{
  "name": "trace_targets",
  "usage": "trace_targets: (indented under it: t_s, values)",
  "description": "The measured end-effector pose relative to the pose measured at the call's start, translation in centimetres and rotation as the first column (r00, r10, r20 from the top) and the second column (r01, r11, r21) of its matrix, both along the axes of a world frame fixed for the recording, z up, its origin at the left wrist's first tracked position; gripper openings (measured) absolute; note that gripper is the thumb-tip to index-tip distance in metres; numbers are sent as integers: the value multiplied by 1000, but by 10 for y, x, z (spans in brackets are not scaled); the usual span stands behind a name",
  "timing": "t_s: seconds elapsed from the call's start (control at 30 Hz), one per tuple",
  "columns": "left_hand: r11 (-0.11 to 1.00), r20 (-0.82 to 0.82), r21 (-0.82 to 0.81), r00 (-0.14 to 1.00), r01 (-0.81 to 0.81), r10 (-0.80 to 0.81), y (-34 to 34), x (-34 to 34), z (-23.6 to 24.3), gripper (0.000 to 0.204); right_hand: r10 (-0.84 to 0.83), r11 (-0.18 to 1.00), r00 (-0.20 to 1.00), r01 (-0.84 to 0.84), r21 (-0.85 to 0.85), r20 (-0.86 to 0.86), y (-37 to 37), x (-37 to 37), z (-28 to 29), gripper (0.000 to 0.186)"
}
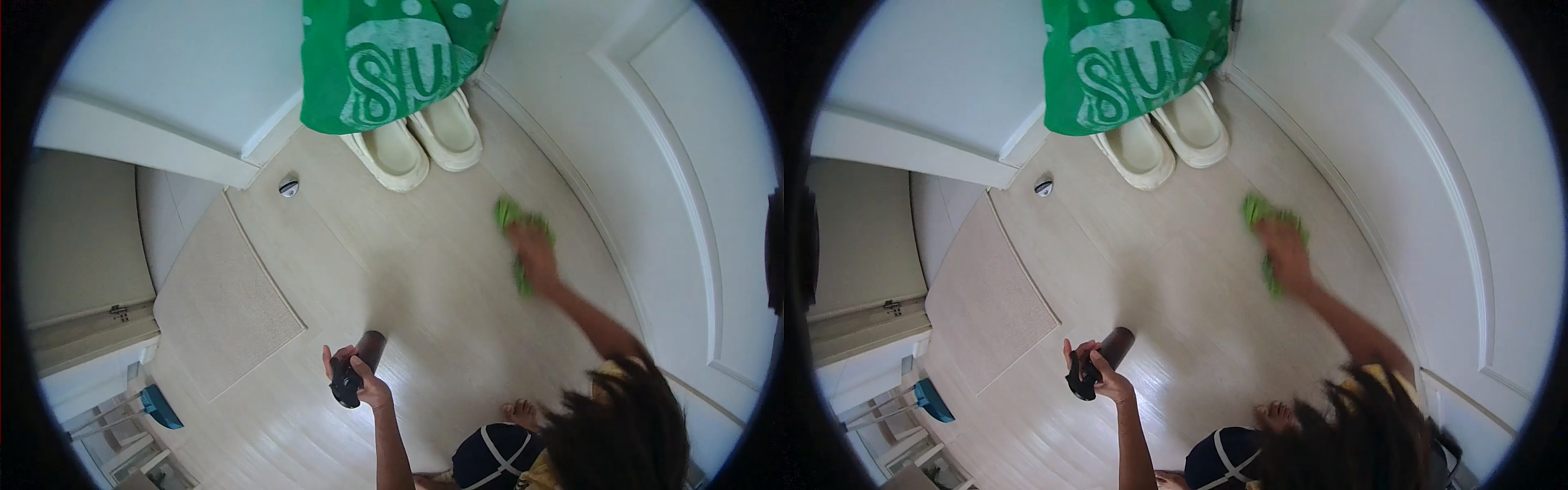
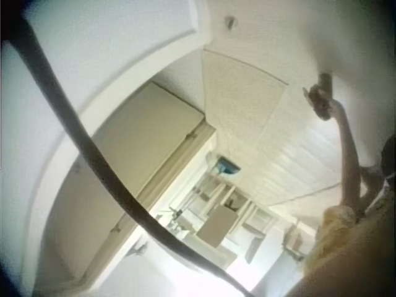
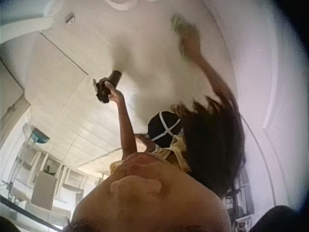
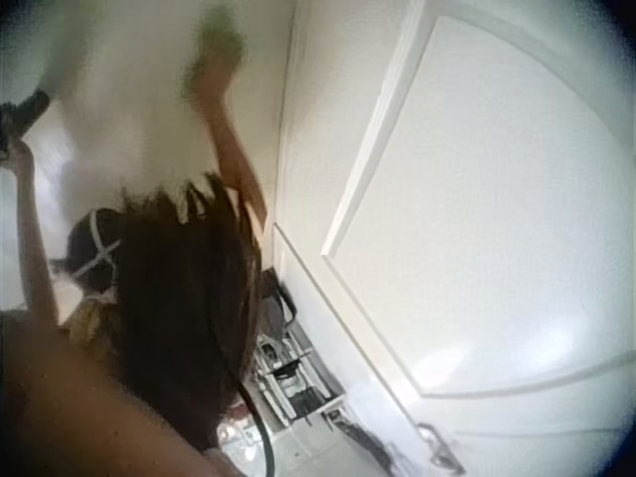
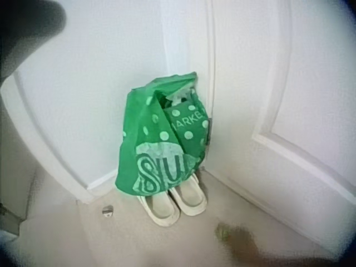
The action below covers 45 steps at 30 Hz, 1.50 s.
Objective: The person wipes the floor by hand using a green cloth while holding a spray bottle, moving across the room to clean near furniture and a rug.
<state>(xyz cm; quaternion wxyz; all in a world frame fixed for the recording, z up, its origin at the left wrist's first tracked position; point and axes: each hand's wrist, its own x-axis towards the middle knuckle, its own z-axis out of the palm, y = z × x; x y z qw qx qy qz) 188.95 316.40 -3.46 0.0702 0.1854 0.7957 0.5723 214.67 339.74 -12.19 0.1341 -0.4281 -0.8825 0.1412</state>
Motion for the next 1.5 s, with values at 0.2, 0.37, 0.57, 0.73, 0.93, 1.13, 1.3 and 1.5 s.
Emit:
trace_targets:
  t_s: [0.2, 0.37, 0.57, 0.73, 0.93, 1.13, 1.3, 1.5]
  values:
    - [999, 20, 46, 1000, 21, -22, -3, -3, -6, 55, 406, 904, 914, -400, -151, 14, -80, -140, 23, 48]
    - [999, -33, 54, 999, 3, -1, -11, -9, -12, 52, 357, 919, 931, -336, 204, -71, 12, -313, -5, 50]
    - [996, -5, 86, 1000, 25, -25, 4, 0, -13, 53, 208, 955, 971, -177, 237, -116, 95, -371, -19, 49]
    - [999, -4, 38, 1000, 26, -26, -17, -14, -9, 52, 351, 929, 924, -324, 182, -150, -12, -264, -22, 46]
    - [983, -99, 141, 990, 115, -101, -1, -7, -11, 46, 56, 993, 992, -68, 101, 114, 12, -22, 9, 43]
    - [957, -5, 142, 967, 254, -256, -10, -11, -1, 33, -363, 911, 793, 412, -8, -490, 55, 15, -42, 25]
    - [906, -37, 16, 905, 424, -423, -56, -51, 23, 11, 146, 913, 895, -286, -292, -421, -52, -37, -25, 35]
    - [837, -36, -95, 839, 539, -544, -136, -84, 92, 3, -22, 995, 991, 9, 99, 131, -158, 107, -14, 49]
